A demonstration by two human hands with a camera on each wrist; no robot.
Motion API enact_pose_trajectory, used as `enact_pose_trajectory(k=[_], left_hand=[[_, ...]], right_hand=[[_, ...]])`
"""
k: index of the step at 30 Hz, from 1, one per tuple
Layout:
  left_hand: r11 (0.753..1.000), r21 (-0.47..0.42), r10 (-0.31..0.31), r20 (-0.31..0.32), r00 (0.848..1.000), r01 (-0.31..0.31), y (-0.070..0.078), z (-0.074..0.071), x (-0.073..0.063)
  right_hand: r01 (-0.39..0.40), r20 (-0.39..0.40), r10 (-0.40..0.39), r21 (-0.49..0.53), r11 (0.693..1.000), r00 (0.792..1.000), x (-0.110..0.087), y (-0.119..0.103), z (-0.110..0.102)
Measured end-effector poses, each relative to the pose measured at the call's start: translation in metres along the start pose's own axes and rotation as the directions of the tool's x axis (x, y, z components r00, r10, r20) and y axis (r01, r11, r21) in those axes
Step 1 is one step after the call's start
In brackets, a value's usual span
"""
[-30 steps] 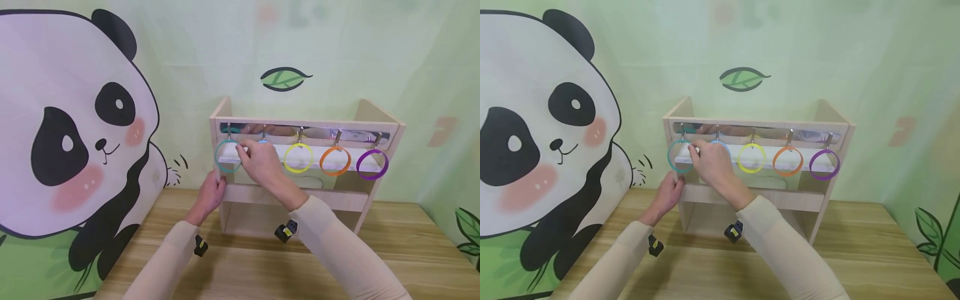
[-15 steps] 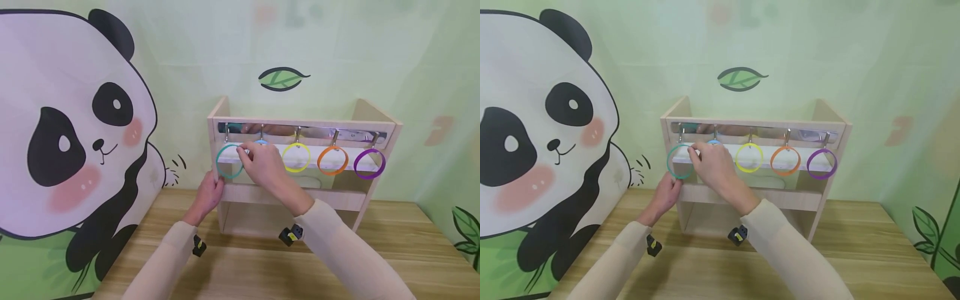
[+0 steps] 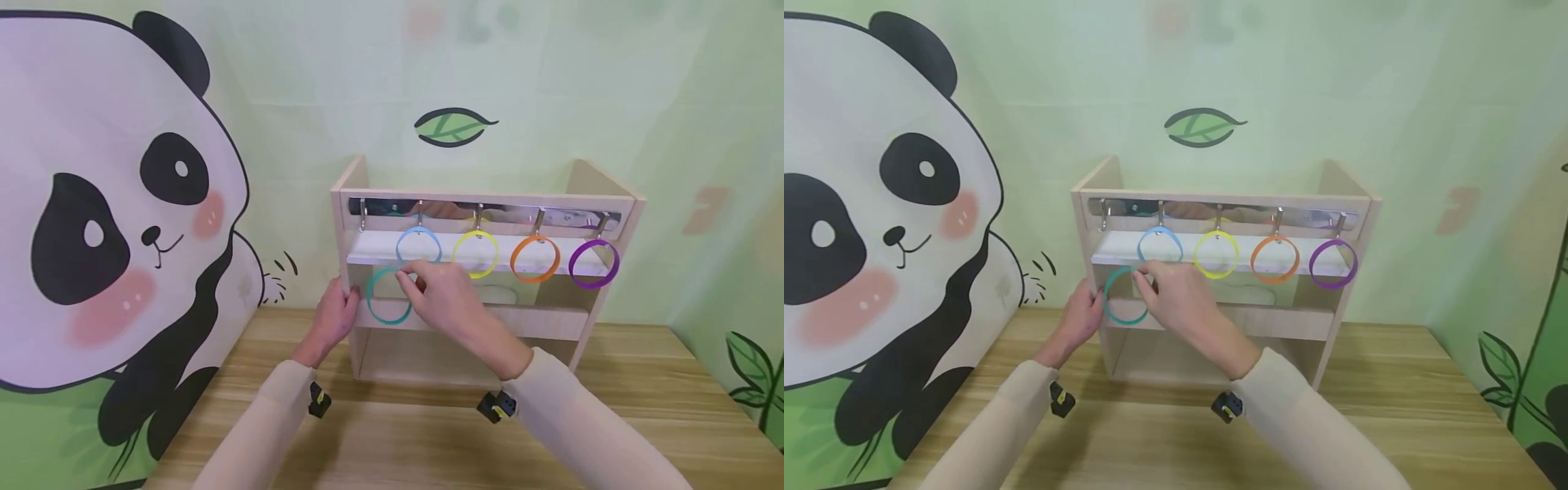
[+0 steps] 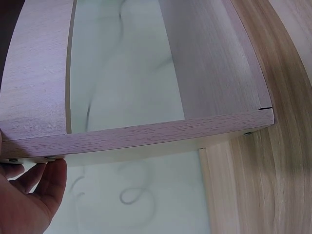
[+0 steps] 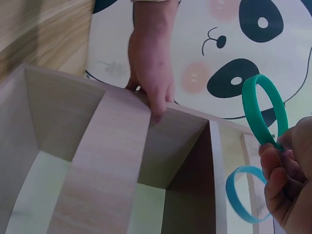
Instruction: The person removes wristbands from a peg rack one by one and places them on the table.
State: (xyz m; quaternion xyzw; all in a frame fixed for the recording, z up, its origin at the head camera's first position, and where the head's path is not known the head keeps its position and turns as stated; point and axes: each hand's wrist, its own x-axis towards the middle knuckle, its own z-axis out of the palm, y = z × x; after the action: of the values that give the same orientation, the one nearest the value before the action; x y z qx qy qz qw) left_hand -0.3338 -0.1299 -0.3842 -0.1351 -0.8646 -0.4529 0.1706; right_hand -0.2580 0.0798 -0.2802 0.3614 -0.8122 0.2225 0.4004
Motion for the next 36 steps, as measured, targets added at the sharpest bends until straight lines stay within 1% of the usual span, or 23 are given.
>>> enact_pose_trajectory(k=[5, 14, 18, 22, 26, 31, 36], left_hand=[[1.000, -0.019, 0.003, 0.017, 1.000, -0.003, 0.001, -0.001, 0.000], [1.000, -0.013, 0.010, 0.024, 1.000, -0.010, 0.003, -0.002, -0.001], [1.000, -0.004, 0.016, 0.024, 1.000, -0.016, 0.002, -0.001, -0.001], [1.000, 0.018, -0.006, 0.005, 1.000, 0.006, 0.000, 0.000, -0.001], [1.000, 0.022, -0.013, 0.000, 1.000, 0.013, -0.001, 0.001, 0.000], [1.000, 0.023, -0.008, 0.001, 1.000, 0.007, 0.000, 0.000, -0.002], [1.000, 0.024, -0.011, 0.001, 1.000, 0.011, -0.001, 0.000, -0.002]], right_hand=[[0.014, 0.029, -0.014, -0.011, 1.000, 0.999, -0.010, 0.003, -0.004], [-0.032, 0.134, 0.038, -0.043, 0.999, 0.990, -0.027, 0.006, -0.006], [-0.045, 0.170, 0.055, -0.059, 0.997, 0.984, -0.038, 0.009, -0.002], [-0.061, 0.210, 0.074, -0.069, 0.996, 0.975, -0.051, 0.013, 0.002], [-0.069, 0.237, 0.084, -0.071, 0.995, 0.968, -0.061, 0.017, 0.005], [-0.051, 0.254, 0.074, -0.094, 0.994, 0.964, -0.071, 0.021, 0.011], [-0.047, 0.287, 0.066, -0.073, 0.996, 0.956, -0.083, 0.022, 0.020]])
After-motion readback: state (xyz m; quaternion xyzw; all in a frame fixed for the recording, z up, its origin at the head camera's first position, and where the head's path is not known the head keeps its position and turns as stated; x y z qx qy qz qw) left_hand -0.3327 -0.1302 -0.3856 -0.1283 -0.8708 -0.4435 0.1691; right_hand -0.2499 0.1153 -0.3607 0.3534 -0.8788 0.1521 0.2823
